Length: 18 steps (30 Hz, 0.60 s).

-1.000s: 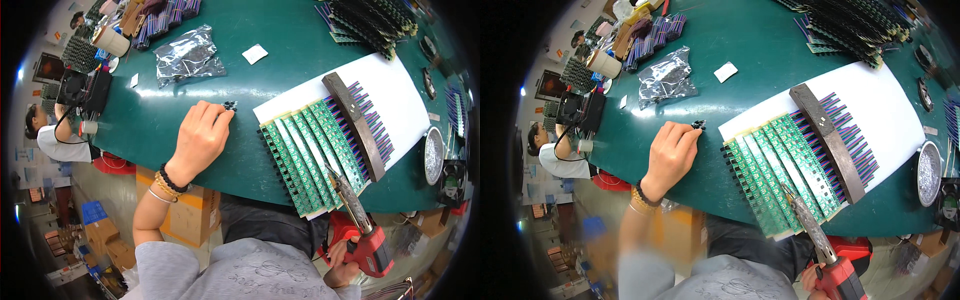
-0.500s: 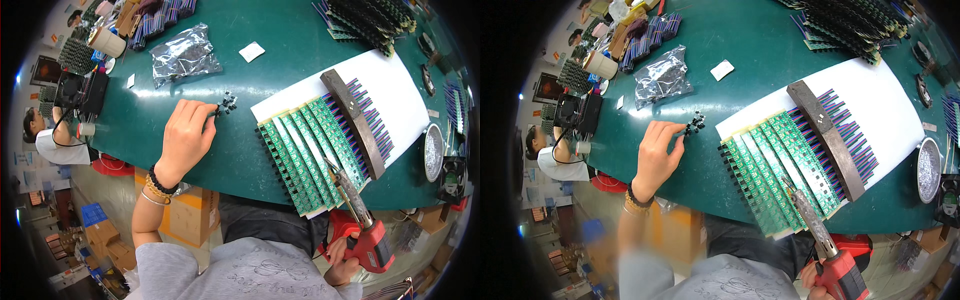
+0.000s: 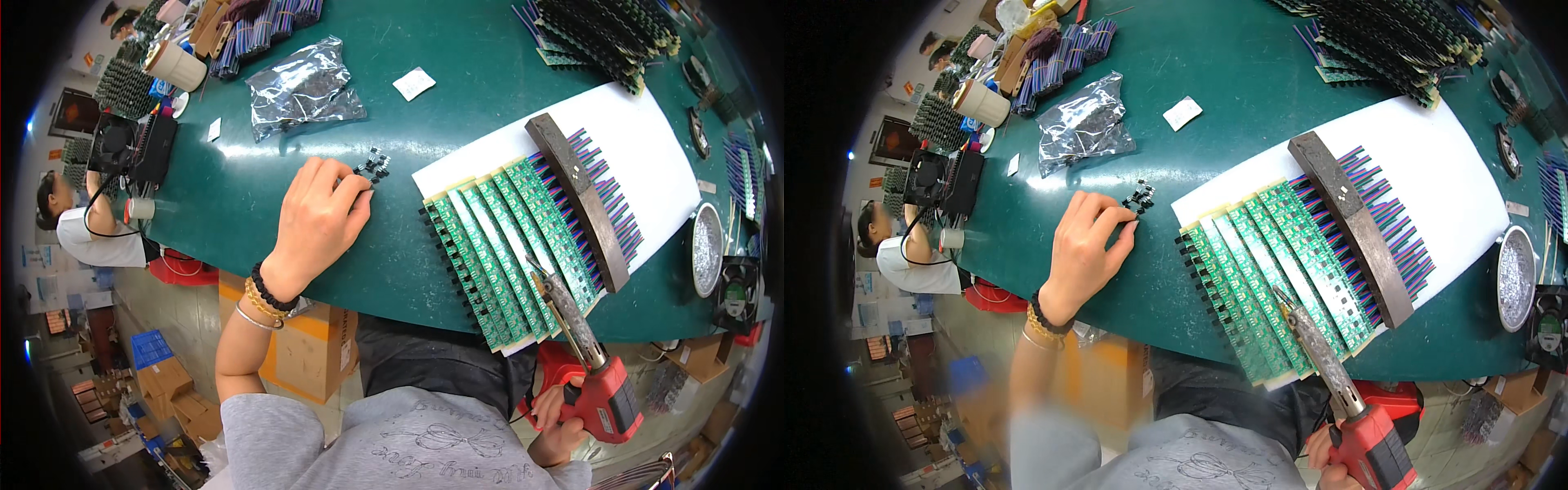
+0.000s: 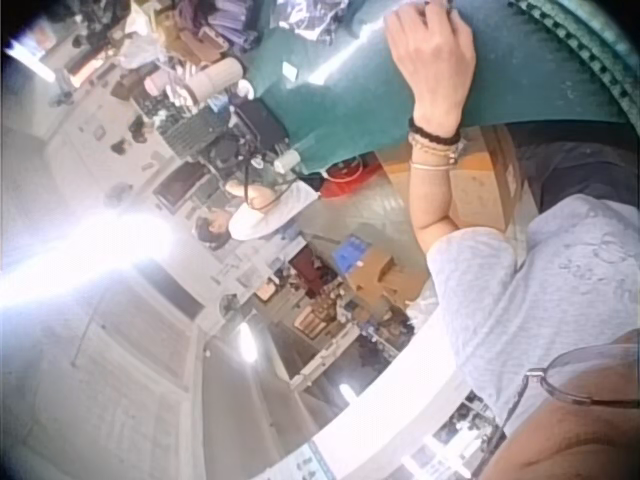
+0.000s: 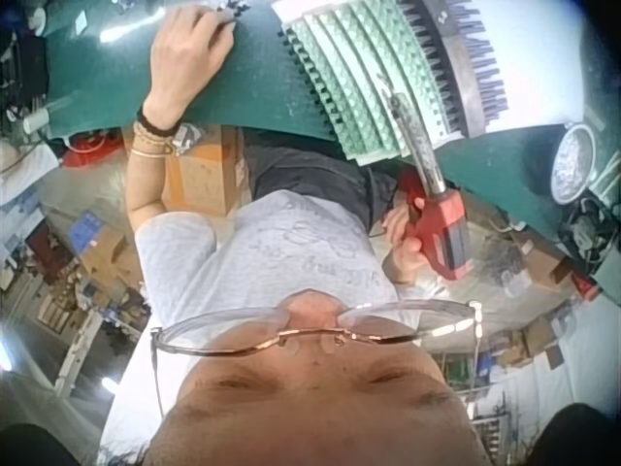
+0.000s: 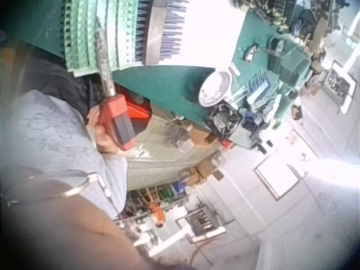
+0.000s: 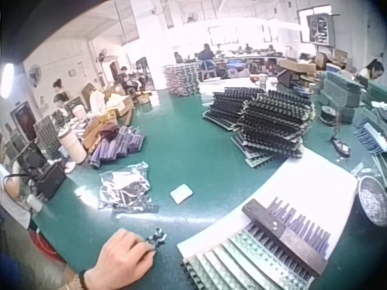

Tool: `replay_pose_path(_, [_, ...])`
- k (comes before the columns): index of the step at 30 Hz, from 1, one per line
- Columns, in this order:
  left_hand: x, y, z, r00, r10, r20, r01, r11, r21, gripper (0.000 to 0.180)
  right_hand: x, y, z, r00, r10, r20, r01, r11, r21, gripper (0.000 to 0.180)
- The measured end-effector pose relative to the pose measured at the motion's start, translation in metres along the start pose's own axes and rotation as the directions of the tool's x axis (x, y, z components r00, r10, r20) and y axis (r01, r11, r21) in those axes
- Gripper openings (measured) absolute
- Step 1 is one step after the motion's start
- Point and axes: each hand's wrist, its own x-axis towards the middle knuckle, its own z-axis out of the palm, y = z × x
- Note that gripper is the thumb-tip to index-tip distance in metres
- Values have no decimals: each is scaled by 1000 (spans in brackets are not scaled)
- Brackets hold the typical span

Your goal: The person repeatedly picks up electronic components from the table by hand, inserts them into circuit boards, and solders them with a soldering iron.

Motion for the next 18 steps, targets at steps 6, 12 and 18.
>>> replay_pose_path(6, [4,5,-1,997,26,-71,-28,999,-28,16,-1,7,-4,1000,-6,-6,6,999,41,85])
replay_pose_path(12, [-19,99,-28,991,135,-18,-121,816,-566,22,18,-12,21,995,101,18,-99,991,-88,44])
replay_pose_path(18, [-35,176,-14,925,279,-259,-378,596,-709,33,54,-23,38,936,-107,335,208,937,-281,68])
